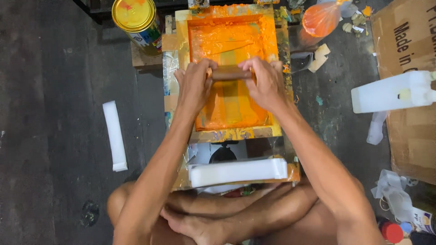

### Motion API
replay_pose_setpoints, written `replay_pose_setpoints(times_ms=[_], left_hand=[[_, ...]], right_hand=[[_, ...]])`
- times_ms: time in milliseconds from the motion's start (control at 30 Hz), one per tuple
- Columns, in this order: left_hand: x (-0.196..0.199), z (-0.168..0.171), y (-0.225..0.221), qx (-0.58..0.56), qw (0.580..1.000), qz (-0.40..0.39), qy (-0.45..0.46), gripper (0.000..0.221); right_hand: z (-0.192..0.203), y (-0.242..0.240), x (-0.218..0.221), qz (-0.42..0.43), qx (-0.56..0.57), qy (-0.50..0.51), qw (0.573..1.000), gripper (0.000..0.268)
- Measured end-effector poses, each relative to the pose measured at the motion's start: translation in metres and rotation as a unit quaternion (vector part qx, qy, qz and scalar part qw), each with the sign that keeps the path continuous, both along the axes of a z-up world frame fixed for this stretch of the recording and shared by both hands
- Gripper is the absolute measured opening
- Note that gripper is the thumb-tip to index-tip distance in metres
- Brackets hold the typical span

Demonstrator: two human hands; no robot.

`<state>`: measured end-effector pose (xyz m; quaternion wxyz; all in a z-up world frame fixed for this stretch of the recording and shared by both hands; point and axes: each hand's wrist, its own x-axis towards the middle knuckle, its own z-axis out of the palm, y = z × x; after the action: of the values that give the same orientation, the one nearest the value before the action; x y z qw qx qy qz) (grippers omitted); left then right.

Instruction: Manually screen printing orange ink onto small white labels using a hinged frame and squeegee.

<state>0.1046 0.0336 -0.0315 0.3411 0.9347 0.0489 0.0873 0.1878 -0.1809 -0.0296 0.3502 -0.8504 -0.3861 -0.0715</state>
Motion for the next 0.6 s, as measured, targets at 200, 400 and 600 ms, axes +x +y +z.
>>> replay_pose_setpoints(times_ms=[200,400,600], left_hand=[[-0.070,0.009,-0.024,0.020,0.999,-0.030,0.000,0.034],[-0.112,0.036,-0.043,0.003,0.999,-0.041,0.017,0.028],[-0.082,0.032,-0.025,-0.044,0.986,-0.064,0.146,0.022]], right_hand=[[0.009,-0.032,-0.066,0.004,-0.026,0.002,1.000,0.029],[0.029,-0.056,-0.104,0.029,-0.060,0.072,0.995,0.028],[0.023,-0.052,-0.075,0.018,-0.082,0.176,0.981,0.043]])
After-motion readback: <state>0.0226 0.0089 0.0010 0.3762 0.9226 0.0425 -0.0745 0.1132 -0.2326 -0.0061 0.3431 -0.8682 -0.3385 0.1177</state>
